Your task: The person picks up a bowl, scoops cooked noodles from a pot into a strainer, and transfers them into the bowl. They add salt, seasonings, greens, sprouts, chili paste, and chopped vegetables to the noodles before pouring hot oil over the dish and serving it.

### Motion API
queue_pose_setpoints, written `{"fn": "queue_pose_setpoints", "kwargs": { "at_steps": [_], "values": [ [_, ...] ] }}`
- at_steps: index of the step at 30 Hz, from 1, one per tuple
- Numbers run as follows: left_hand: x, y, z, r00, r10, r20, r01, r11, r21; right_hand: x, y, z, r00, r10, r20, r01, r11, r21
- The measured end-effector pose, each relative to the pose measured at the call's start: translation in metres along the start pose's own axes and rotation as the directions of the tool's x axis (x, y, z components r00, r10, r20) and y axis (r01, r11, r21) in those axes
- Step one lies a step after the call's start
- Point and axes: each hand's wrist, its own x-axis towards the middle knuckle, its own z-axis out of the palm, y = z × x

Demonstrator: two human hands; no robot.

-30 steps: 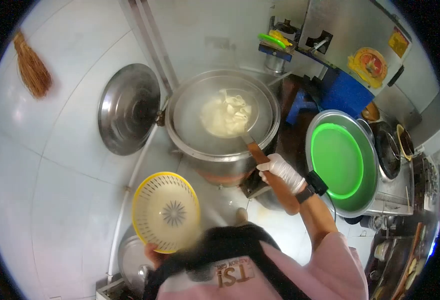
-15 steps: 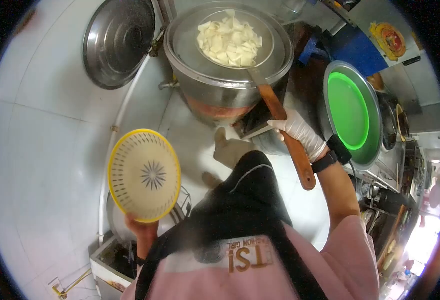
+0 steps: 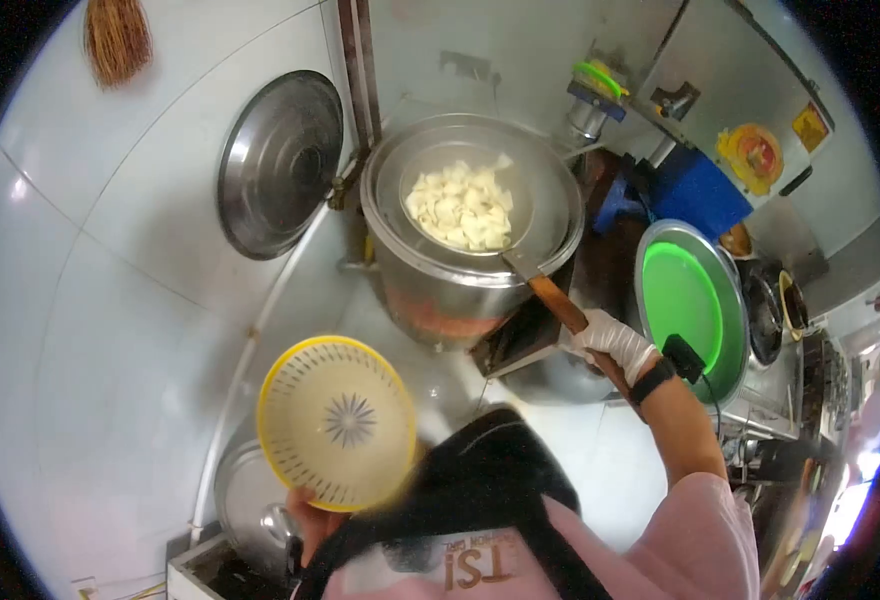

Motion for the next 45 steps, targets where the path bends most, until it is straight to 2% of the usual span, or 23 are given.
{"fn": "queue_pose_setpoints", "kwargs": {
  "at_steps": [1, 2, 4, 6, 8, 12, 14, 15, 16, 18, 20, 23, 26, 27, 28, 30, 31, 32, 36, 38, 39, 42, 45],
  "values": [
    [0.000, 0.001, 0.001, 0.996, -0.007, 0.088, 0.009, 1.000, -0.022, 0.002, 0.000, -0.010, 0.999, 0.043, 0.018, -0.042, 0.998, -0.047],
    [0.002, 0.002, -0.003, 0.996, -0.009, 0.093, 0.012, 0.999, -0.033, 0.006, -0.003, -0.019, 0.996, 0.084, 0.033, -0.081, 0.992, -0.093],
    [0.003, 0.001, -0.009, 0.999, 0.038, -0.009, -0.038, 0.999, -0.015, 0.012, -0.020, -0.029, 0.992, 0.121, 0.029, -0.113, 0.973, -0.200],
    [0.010, -0.002, -0.009, 0.998, 0.053, 0.032, -0.051, 0.998, -0.042, 0.018, -0.031, -0.038, 0.973, 0.222, 0.060, -0.206, 0.957, -0.205],
    [0.015, -0.008, -0.014, 0.990, 0.135, -0.034, -0.135, 0.991, 0.001, 0.020, -0.041, -0.035, 0.970, 0.226, 0.084, -0.215, 0.969, -0.123],
    [0.027, -0.022, 0.021, 0.989, 0.141, -0.037, -0.142, 0.990, -0.024, 0.041, -0.047, -0.030, 0.953, 0.230, 0.196, -0.226, 0.973, -0.043],
    [0.035, -0.031, 0.025, 0.988, 0.150, -0.045, -0.152, 0.986, -0.063, 0.045, -0.059, -0.030, 0.880, 0.310, 0.359, -0.378, 0.916, 0.134],
    [0.042, -0.037, 0.028, 0.988, 0.148, -0.043, -0.151, 0.987, -0.062, 0.052, -0.063, -0.031, 0.814, 0.374, 0.446, -0.524, 0.804, 0.282],
    [0.046, -0.042, 0.032, 0.986, 0.151, -0.065, -0.155, 0.986, -0.061, 0.056, -0.063, -0.031, 0.813, 0.375, 0.445, -0.527, 0.800, 0.288],
    [0.058, -0.042, 0.042, 0.986, 0.144, -0.088, -0.149, 0.987, -0.055, 0.065, -0.060, -0.031, 0.879, 0.285, 0.382, -0.463, 0.696, 0.549],
    [0.074, -0.036, 0.054, 0.994, 0.095, -0.062, -0.097, 0.994, -0.045, 0.080, -0.057, -0.034, 0.885, 0.288, 0.366, -0.460, 0.665, 0.589],
    [0.106, -0.009, 0.068, 0.999, 0.040, 0.009, -0.040, 0.999, 0.032, 0.097, -0.059, -0.030, 0.918, 0.303, 0.257, -0.397, 0.712, 0.579],
    [0.132, 0.022, 0.076, 0.998, 0.028, 0.055, -0.032, 0.997, 0.075, 0.129, -0.055, -0.026, 0.957, 0.255, 0.135, -0.288, 0.817, 0.499],
    [0.138, 0.030, 0.079, 0.998, 0.017, 0.058, -0.021, 0.997, 0.076, 0.131, -0.058, -0.017, 0.983, 0.164, 0.079, -0.182, 0.898, 0.401],
    [0.145, 0.038, 0.082, 0.997, 0.017, 0.072, -0.023, 0.997, 0.075, 0.132, -0.062, -0.009, 0.999, 0.026, 0.041, -0.030, 0.994, 0.106],
    [0.157, 0.051, 0.087, 0.996, 0.011, 0.091, -0.019, 0.996, 0.092, 0.122, -0.073, 0.015, 0.994, 0.084, -0.077, -0.078, 0.994, 0.075],
    [0.162, 0.056, 0.087, 0.998, 0.016, 0.069, -0.022, 0.996, 0.088, 0.127, -0.064, 0.018, 0.989, 0.108, -0.104, -0.109, 0.994, -0.005],
    [0.167, 0.059, 0.089, 0.999, 0.020, 0.047, -0.024, 0.996, 0.082, 0.124, -0.063, 0.022, 0.988, 0.109, -0.113, -0.109, 0.994, 0.012],
    [0.185, 0.060, 0.108, 0.994, -0.077, 0.075, 0.065, 0.987, 0.145, 0.087, -0.077, 0.039, 0.990, 0.055, -0.131, -0.020, 0.967, 0.253],
    [0.197, 0.058, 0.108, 0.979, -0.161, 0.123, 0.138, 0.975, 0.174, 0.068, -0.088, 0.045, 0.996, 0.044, -0.079, -0.010, 0.920, 0.391],
    [0.202, 0.057, 0.111, 0.977, -0.173, 0.123, 0.148, 0.971, 0.188, 0.062, -0.089, 0.045, 0.992, 0.124, -0.036, -0.095, 0.890, 0.445],
    [0.214, 0.054, 0.123, 0.953, -0.240, 0.182, 0.198, 0.954, 0.225, 0.052, -0.065, 0.041, 0.990, 0.126, 0.059, -0.138, 0.841, 0.524],
    [0.220, 0.054, 0.125, 0.917, -0.327, 0.229, 0.264, 0.927, 0.267, 0.043, -0.064, 0.039, 0.989, 0.142, 0.034, -0.142, 0.887, 0.439]
  ]
}}
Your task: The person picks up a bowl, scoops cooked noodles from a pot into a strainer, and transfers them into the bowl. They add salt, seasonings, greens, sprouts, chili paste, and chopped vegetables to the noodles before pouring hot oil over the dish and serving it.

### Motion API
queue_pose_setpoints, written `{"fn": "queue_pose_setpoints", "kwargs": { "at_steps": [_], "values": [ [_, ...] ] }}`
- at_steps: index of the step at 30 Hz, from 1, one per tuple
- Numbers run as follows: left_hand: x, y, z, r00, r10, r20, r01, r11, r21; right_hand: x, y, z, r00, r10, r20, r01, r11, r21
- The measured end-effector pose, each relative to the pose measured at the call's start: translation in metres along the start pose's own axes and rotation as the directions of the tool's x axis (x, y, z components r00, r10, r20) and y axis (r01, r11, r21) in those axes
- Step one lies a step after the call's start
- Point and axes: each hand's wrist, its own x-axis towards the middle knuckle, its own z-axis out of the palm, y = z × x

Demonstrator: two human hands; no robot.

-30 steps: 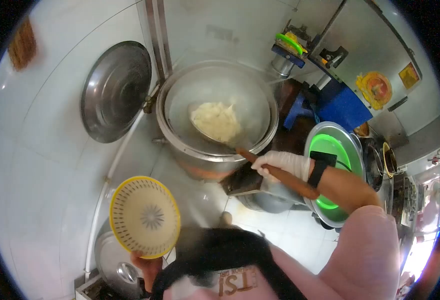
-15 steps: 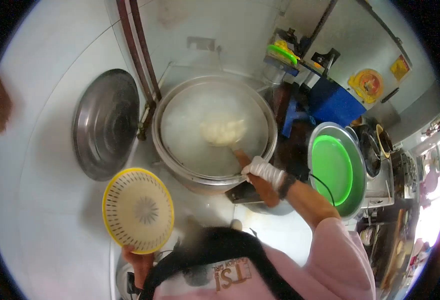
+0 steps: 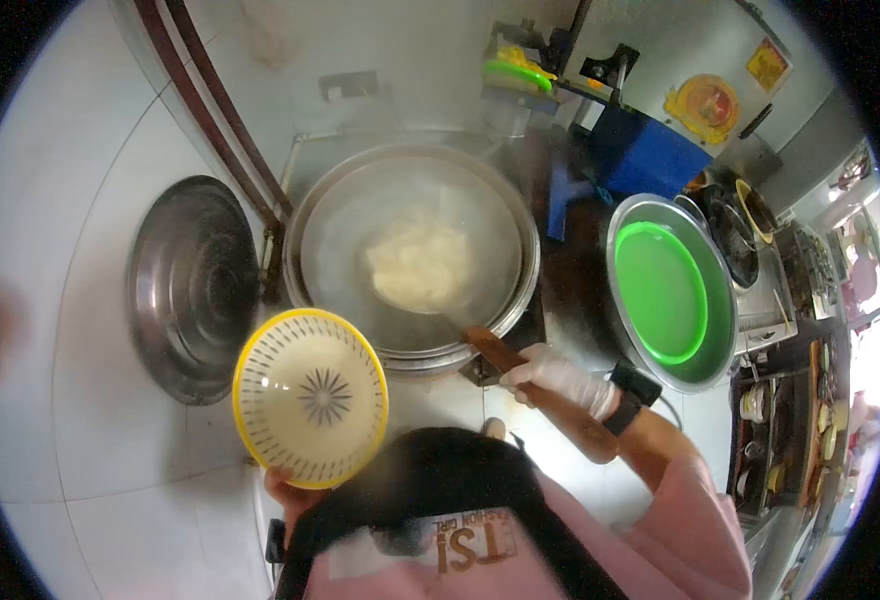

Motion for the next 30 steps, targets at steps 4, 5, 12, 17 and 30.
{"fn": "queue_pose_setpoints", "kwargs": {
  "at_steps": [4, 5, 12, 17, 30],
  "values": [
    [0.007, -0.003, -0.013, 0.998, -0.020, 0.059, 0.021, 1.000, -0.012, 0.004, -0.027, -0.020, 0.988, 0.152, 0.009, -0.150, 0.963, 0.224],
    [0.008, -0.004, -0.015, 0.998, -0.036, 0.045, 0.037, 0.999, -0.015, 0.015, -0.034, -0.029, 0.964, 0.264, 0.032, -0.260, 0.911, 0.319],
    [0.000, -0.008, 0.000, 0.999, 0.039, -0.023, -0.040, 0.998, -0.039, 0.079, -0.019, -0.027, 0.995, -0.038, -0.087, 0.020, 0.981, -0.191],
    [-0.005, -0.009, -0.004, 0.996, 0.072, -0.049, -0.071, 0.997, 0.022, 0.084, 0.015, -0.027, 0.971, -0.198, -0.131, 0.134, 0.914, -0.383],
    [-0.006, -0.014, 0.000, 0.999, 0.025, 0.028, -0.025, 0.999, 0.020, -0.048, 0.038, -0.011, 0.997, -0.051, -0.065, 0.037, 0.978, -0.204]
  ]
}}
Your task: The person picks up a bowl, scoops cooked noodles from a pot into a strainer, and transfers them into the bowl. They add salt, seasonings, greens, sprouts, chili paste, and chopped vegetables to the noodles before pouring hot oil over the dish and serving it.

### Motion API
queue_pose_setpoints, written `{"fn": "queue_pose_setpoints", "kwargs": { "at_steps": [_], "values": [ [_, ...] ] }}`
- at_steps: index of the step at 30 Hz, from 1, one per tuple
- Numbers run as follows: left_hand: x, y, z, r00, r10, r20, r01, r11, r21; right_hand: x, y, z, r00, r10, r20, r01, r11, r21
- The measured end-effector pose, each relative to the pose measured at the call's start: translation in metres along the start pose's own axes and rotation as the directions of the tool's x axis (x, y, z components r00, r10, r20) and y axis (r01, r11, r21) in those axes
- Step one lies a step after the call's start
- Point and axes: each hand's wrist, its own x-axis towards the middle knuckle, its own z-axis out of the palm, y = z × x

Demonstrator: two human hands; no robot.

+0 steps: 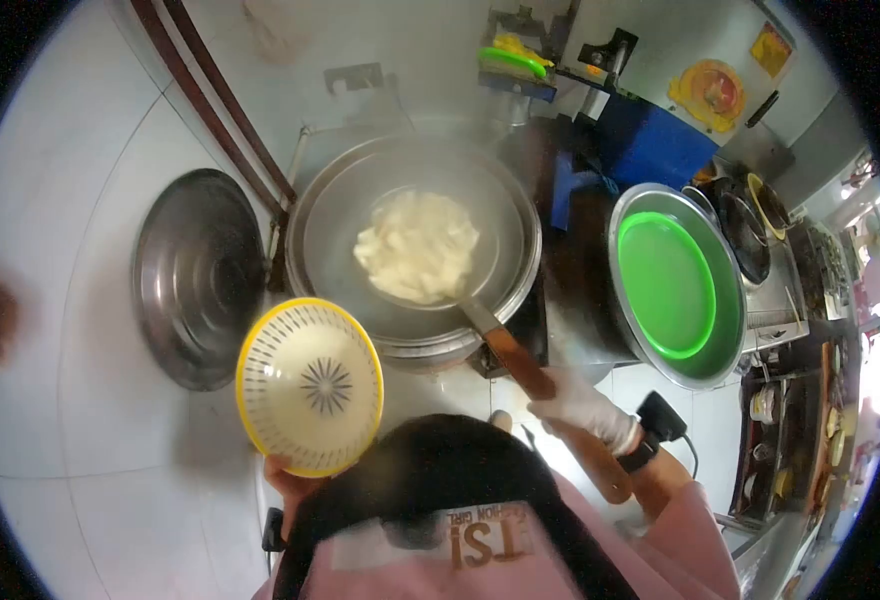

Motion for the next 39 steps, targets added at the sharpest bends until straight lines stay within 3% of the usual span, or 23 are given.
{"fn": "queue_pose_setpoints", "kwargs": {
  "at_steps": [2, 5, 9, 11, 12, 13, 16, 23, 27, 29, 32, 33, 35, 36, 37, 38, 39],
  "values": [
    [-0.002, -0.003, -0.002, 0.995, -0.014, -0.094, 0.008, 0.998, -0.061, -0.020, 0.006, 0.000, 1.000, -0.010, -0.007, 0.011, 0.999, 0.037],
    [-0.005, -0.005, 0.002, 0.994, 0.041, -0.098, -0.041, 0.999, 0.003, -0.037, 0.019, -0.006, 1.000, 0.018, -0.010, -0.018, 1.000, -0.008],
    [-0.006, -0.008, -0.006, 0.992, 0.009, -0.123, -0.013, 0.999, -0.030, -0.020, 0.041, -0.020, 0.996, 0.088, 0.013, -0.089, 0.996, 0.018],
    [-0.007, -0.009, -0.012, 0.998, 0.043, -0.053, -0.045, 0.998, -0.035, -0.002, 0.044, -0.030, 0.962, 0.239, 0.133, -0.225, 0.968, -0.112],
    [-0.007, -0.008, -0.011, 0.998, 0.030, -0.057, -0.031, 0.999, -0.027, 0.020, 0.063, -0.040, 0.967, 0.185, 0.174, -0.163, 0.978, -0.130],
    [-0.006, -0.010, -0.009, 0.996, 0.047, -0.080, -0.051, 0.998, -0.048, 0.034, 0.058, -0.039, 0.975, 0.176, 0.132, -0.182, 0.983, 0.037],
    [-0.005, -0.010, -0.004, 0.993, 0.072, -0.098, -0.080, 0.994, -0.075, 0.029, 0.025, -0.028, 0.970, 0.193, 0.144, -0.226, 0.938, 0.264],
    [-0.007, -0.008, -0.002, 0.983, 0.122, -0.134, -0.128, 0.991, -0.038, 0.019, 0.008, -0.025, 0.992, 0.121, -0.035, -0.120, 0.992, 0.023],
    [-0.007, -0.002, -0.009, 0.979, 0.151, -0.135, -0.155, 0.988, -0.022, 0.010, 0.016, -0.027, 0.993, 0.116, 0.011, -0.116, 0.976, 0.183],
    [-0.005, 0.002, -0.008, 0.975, 0.173, -0.138, -0.173, 0.985, 0.014, 0.004, 0.015, -0.028, 0.991, 0.133, 0.022, -0.134, 0.977, 0.163],
    [-0.002, 0.003, 0.009, 0.972, 0.215, -0.093, -0.217, 0.976, -0.007, 0.000, 0.029, -0.028, 0.973, 0.170, 0.158, -0.222, 0.881, 0.419],
    [0.002, 0.006, 0.017, 0.973, 0.212, -0.088, -0.213, 0.977, 0.001, 0.007, 0.035, -0.027, 0.974, 0.166, 0.158, -0.218, 0.877, 0.427],
    [0.014, 0.009, 0.033, 0.970, 0.241, -0.035, -0.240, 0.970, 0.037, 0.023, 0.040, -0.029, 0.957, 0.171, 0.236, -0.240, 0.920, 0.308],
    [0.020, 0.012, 0.027, 0.967, 0.251, -0.032, -0.250, 0.968, 0.038, 0.018, 0.022, -0.021, 0.974, 0.142, 0.175, -0.190, 0.936, 0.296],
    [0.030, 0.016, 0.014, 0.934, 0.342, -0.104, -0.319, 0.929, 0.188, 0.018, 0.021, -0.020, 0.975, 0.133, 0.179, -0.182, 0.938, 0.296],
    [0.037, 0.019, 0.004, 0.886, 0.434, -0.163, -0.364, 0.869, 0.336, 0.017, 0.022, -0.020, 0.988, 0.084, 0.127, -0.106, 0.978, 0.181],
    [0.041, 0.018, 0.009, 0.885, 0.436, -0.163, -0.367, 0.869, 0.332, 0.016, 0.022, -0.021, 0.996, 0.031, 0.078, -0.036, 0.998, 0.055]
  ]
}}
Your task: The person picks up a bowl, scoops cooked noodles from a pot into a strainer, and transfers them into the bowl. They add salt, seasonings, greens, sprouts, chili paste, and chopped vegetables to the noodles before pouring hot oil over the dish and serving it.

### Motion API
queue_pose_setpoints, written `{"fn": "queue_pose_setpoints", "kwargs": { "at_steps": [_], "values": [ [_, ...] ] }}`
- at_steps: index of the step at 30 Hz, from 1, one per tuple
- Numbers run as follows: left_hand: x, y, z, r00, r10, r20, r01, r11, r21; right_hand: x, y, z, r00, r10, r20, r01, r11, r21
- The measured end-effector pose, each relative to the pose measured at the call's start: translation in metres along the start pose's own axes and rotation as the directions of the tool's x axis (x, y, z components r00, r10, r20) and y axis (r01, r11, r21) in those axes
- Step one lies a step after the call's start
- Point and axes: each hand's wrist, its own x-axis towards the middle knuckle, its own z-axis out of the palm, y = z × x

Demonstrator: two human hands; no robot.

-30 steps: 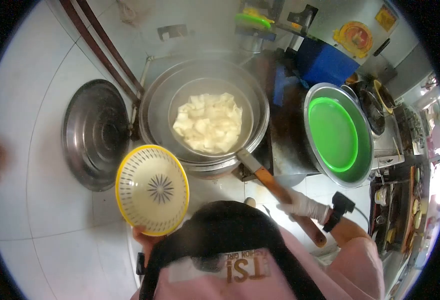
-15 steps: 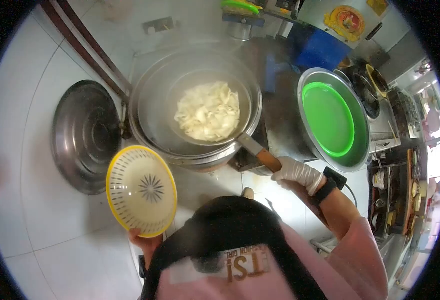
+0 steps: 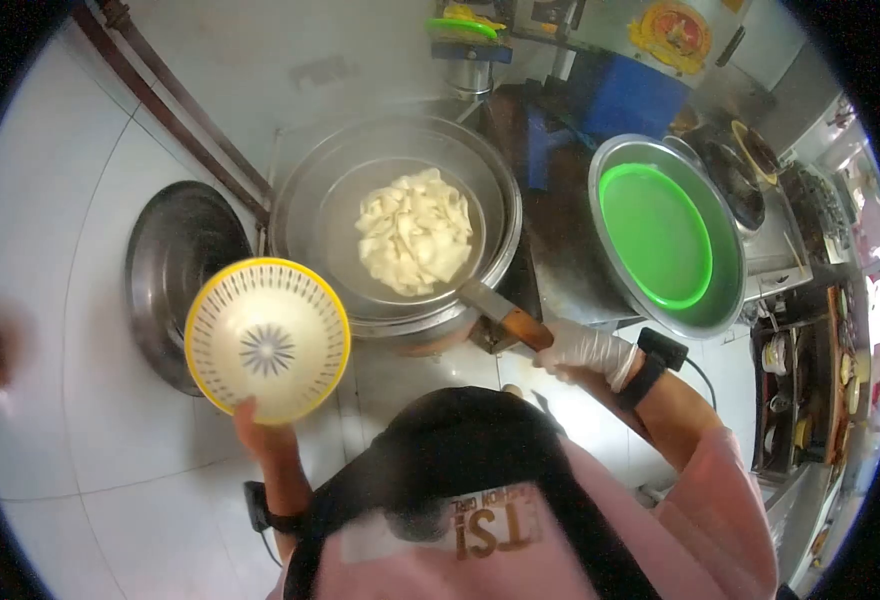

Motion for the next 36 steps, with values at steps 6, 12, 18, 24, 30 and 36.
{"fn": "queue_pose_setpoints", "kwargs": {
  "at_steps": [6, 12, 18, 24, 30, 36],
  "values": [
    [0.022, 0.008, 0.076, 0.748, 0.541, 0.385, -0.624, 0.376, 0.685, -0.024, -0.021, 0.013, 0.972, -0.146, -0.186, 0.121, 0.983, -0.139],
    [0.038, 0.002, 0.096, 0.479, 0.470, 0.741, -0.734, -0.248, 0.632, -0.024, -0.003, 0.009, 0.986, -0.088, -0.139, 0.086, 0.996, -0.022],
    [0.045, -0.008, 0.076, 0.937, 0.282, 0.207, -0.326, 0.919, 0.221, -0.074, -0.002, 0.007, 0.993, -0.040, -0.114, 0.063, 0.977, 0.204],
    [0.018, -0.019, 0.054, 0.997, -0.057, 0.059, 0.063, 0.993, -0.102, -0.181, 0.013, -0.022, 0.898, 0.123, -0.423, 0.033, 0.938, 0.345],
    [-0.013, -0.036, 0.065, 0.963, -0.198, 0.182, 0.228, 0.959, -0.166, -0.256, 0.022, -0.082, 0.538, 0.230, -0.811, -0.161, 0.972, 0.169],
    [-0.032, -0.048, 0.078, 0.952, -0.223, 0.209, 0.241, 0.968, -0.068, -0.271, 0.048, -0.187, 0.446, 0.032, -0.894, -0.616, 0.736, -0.281]
  ]
}}
